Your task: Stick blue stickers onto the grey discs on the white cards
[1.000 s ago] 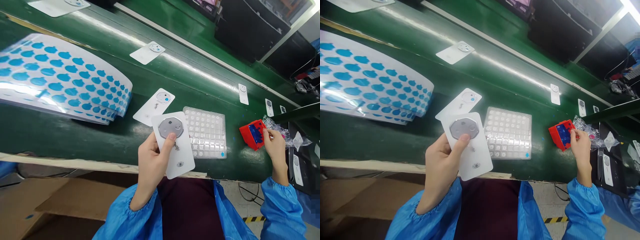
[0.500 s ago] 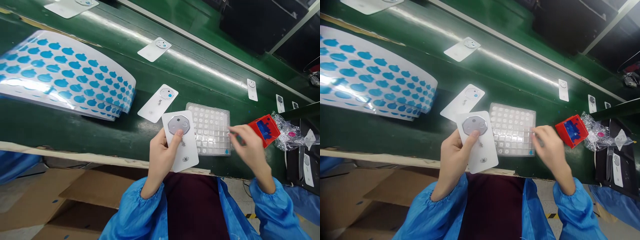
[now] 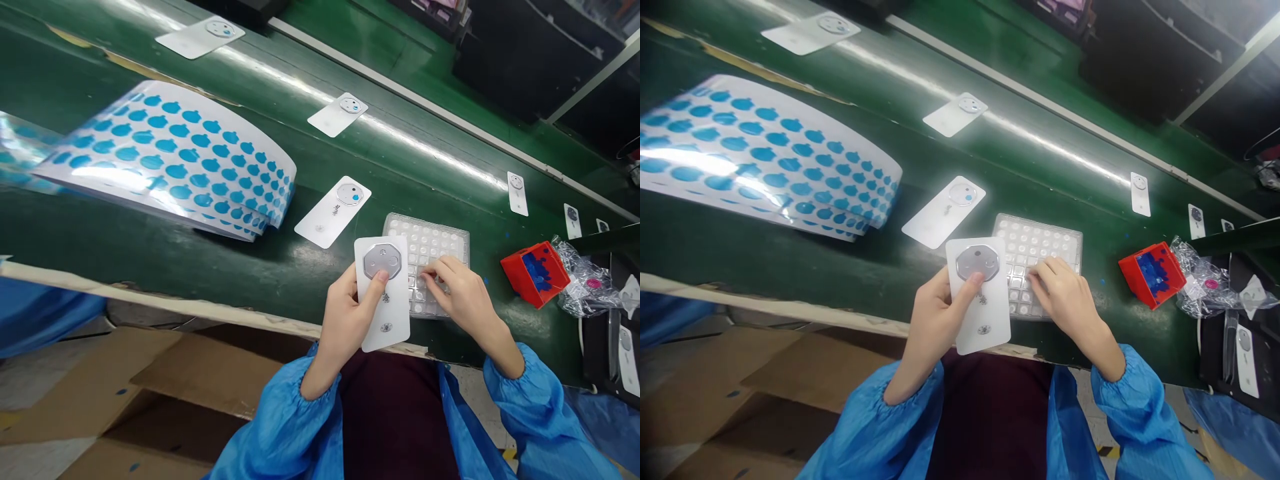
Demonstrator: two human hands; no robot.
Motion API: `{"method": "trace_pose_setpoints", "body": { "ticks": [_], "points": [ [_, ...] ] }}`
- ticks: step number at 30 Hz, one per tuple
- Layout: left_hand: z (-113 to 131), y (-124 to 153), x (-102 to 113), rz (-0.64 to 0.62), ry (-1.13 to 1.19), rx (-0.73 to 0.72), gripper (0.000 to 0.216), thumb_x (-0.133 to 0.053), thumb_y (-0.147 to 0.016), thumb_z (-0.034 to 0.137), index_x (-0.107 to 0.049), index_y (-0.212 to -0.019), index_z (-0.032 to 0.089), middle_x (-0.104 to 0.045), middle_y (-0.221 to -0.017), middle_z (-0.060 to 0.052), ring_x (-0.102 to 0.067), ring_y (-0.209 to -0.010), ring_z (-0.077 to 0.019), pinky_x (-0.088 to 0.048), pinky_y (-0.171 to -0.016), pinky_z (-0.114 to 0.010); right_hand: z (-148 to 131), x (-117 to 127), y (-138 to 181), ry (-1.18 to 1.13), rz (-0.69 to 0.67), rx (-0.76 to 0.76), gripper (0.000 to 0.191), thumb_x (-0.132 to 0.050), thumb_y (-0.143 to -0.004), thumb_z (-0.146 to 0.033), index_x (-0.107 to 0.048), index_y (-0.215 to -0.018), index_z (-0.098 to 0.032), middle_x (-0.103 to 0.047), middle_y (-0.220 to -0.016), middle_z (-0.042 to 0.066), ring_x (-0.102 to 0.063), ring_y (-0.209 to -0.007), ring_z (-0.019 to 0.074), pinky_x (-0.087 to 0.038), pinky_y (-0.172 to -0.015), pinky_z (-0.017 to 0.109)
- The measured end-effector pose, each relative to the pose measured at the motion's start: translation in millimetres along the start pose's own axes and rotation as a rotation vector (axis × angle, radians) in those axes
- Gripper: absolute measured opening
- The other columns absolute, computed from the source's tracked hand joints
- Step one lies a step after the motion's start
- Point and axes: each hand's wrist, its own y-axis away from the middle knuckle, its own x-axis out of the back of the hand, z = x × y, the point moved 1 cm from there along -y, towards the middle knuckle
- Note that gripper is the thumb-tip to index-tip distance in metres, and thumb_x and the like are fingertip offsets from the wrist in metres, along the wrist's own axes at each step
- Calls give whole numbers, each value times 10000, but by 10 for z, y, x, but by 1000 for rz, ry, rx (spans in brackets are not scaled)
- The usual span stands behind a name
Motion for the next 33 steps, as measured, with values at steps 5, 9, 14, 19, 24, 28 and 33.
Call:
{"method": "trace_pose_setpoints", "body": {
  "ticks": [5,9,14,19,24,28,33],
  "points": [
    [-1,41,-57,-17,-23,-29,257,-661,-974,417,-704,-914,171,-685,-697,5,-614,-602,-150,-458,-521,-220,-236,107,48,-432,176,-144,103,-668,-1043,-241,-752,-983,-248,-778,-955,21,-687,-759,154,-537,-642,283],
    [-10,90,-122,-19,-87,-67,253,-647,-1000,408,-726,-975,169,-712,-712,-1,-644,-619,-166,-484,-547,-233,-355,111,52,-788,248,-360,122,-808,-945,-302,-788,-1059,-263,-783,-958,23,-745,-833,175,-603,-611,251],
    [1,171,-172,-17,-180,-192,221,-632,-1027,347,-762,-1037,168,-784,-805,-28,-704,-659,-179,-516,-584,-240,-367,95,-16,-952,194,-464,116,-852,-892,-331,-805,-926,-232,-776,-907,10,-668,-595,106,-602,-529,225],
    [42,206,-200,-37,-198,-289,274,-603,-1055,260,-755,-1270,184,-850,-1051,-62,-804,-863,-200,-587,-751,-243,-392,104,-34,-964,199,-468,121,-847,-900,-351,-831,-920,-233,-793,-958,29,-732,-724,149,-665,-608,251],
    [40,218,-217,-20,-217,-333,204,-617,-1053,242,-766,-1161,152,-820,-872,-39,-766,-727,-172,-554,-661,-222,-410,120,-19,-881,245,-467,108,-860,-889,-344,-846,-931,-245,-813,-971,37,-773,-869,189,-677,-674,251],
    [28,226,-226,-15,-219,-365,181,-622,-1050,225,-756,-1142,145,-798,-826,-24,-714,-650,-148,-528,-618,-218,-422,158,-29,-813,240,-445,88,-865,-879,-334,-848,-899,-251,-819,-943,30,-778,-848,186,-667,-688,250],
    [38,237,-222,-31,-206,-373,174,-611,-1056,214,-746,-1144,149,-805,-860,-29,-730,-692,-151,-538,-637,-215,-430,174,-37,-780,225,-433,66,-855,-889,-329,-857,-906,-266,-825,-947,22,-780,-857,184,-657,-697,247]
  ]
}}
